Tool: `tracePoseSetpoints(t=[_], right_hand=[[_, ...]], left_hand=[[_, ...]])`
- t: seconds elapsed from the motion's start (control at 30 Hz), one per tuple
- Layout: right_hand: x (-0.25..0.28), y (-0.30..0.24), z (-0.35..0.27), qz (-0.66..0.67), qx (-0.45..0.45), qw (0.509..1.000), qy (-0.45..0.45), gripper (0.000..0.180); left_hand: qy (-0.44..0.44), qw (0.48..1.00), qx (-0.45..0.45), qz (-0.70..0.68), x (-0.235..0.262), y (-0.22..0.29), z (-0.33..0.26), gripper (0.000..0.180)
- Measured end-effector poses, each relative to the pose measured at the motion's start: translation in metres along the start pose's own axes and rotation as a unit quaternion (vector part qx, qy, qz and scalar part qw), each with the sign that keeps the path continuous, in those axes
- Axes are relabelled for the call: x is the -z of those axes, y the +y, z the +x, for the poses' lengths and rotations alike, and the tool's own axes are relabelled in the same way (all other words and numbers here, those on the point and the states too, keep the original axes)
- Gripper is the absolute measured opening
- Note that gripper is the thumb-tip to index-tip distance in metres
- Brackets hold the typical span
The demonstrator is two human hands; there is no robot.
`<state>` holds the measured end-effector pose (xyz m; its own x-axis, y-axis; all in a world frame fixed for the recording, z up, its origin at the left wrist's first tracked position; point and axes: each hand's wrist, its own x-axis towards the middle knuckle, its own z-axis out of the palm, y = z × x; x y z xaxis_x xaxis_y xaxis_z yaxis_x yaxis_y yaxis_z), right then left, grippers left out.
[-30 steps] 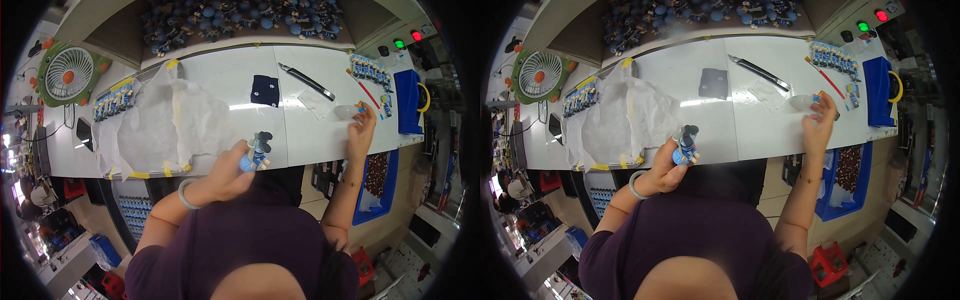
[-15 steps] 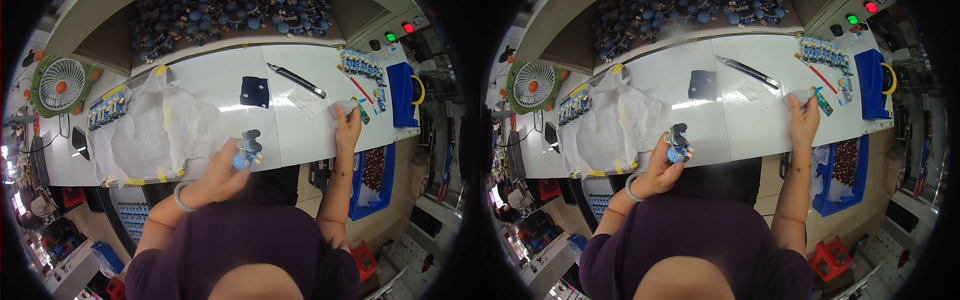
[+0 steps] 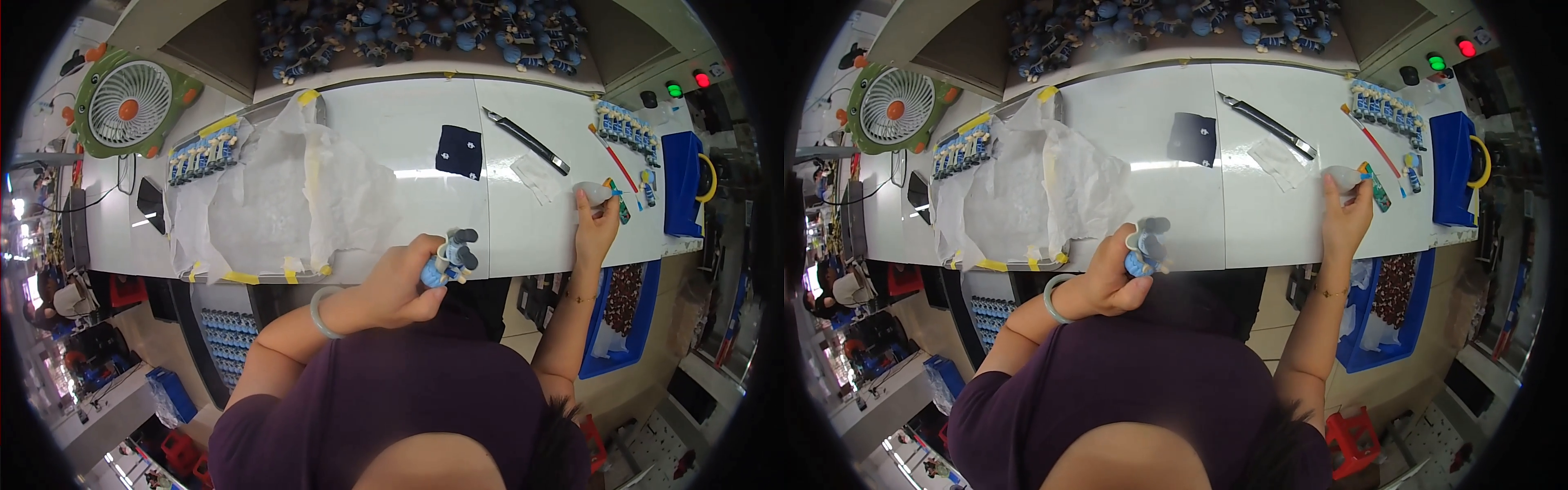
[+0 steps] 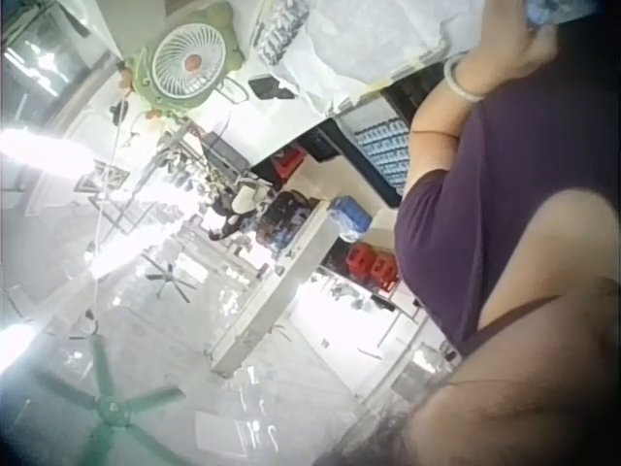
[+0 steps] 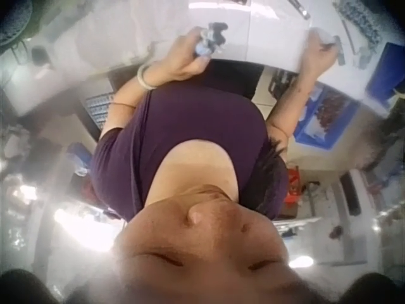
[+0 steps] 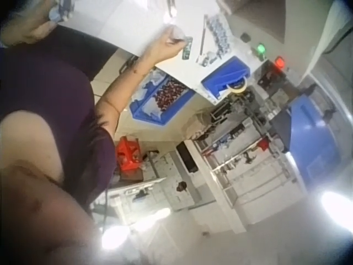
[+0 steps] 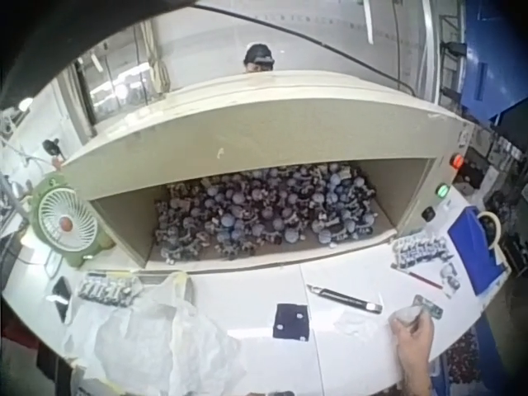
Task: The person assembles figurines by applying glue from an applicator bottle onto the components and attaching the pieces together by hand.
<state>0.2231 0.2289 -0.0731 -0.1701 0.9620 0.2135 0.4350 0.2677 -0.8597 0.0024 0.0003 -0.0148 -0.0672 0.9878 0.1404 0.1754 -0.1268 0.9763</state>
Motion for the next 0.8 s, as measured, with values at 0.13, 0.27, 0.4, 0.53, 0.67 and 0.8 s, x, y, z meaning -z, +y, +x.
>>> tracePoseSetpoints(t=[0.13, 0.27, 0.4, 0.53, 0.67, 0.8], right_hand=[[-0.004, -0.007, -0.003, -0.02, 0.011, 0.999, 0.046, 0.033], [0.002, -0.019, -0.02, 0.048, 0.188, 0.961, 0.199, 0.035], [-0.006, -0.098, -0.061, 0.165, 0.204, 0.956, -0.133, 0.037], [-0.021, -0.13, -0.073, 0.129, 0.178, 0.937, -0.271, 0.04], [-0.027, -0.121, -0.074, 0.214, 0.149, 0.918, -0.299, 0.037], [-0.029, -0.121, -0.076, 0.402, 0.051, 0.85, -0.337, 0.03]], left_hand=[[0.04, 0.996, -0.075, 0.042, -0.004, -0.005, 0.003, 0.04], [0.042, 0.987, -0.081, 0.129, -0.003, 0.001, 0.009, 0.04], [0.056, 0.983, -0.019, 0.173, -0.004, 0.008, 0.014, 0.037], [0.092, 0.978, -0.055, 0.181, -0.008, 0.005, 0.014, 0.036], [0.088, 0.982, -0.051, 0.16, -0.007, 0.005, 0.012, 0.036], [0.077, 0.993, -0.025, 0.087, -0.005, 0.008, 0.014, 0.038]])
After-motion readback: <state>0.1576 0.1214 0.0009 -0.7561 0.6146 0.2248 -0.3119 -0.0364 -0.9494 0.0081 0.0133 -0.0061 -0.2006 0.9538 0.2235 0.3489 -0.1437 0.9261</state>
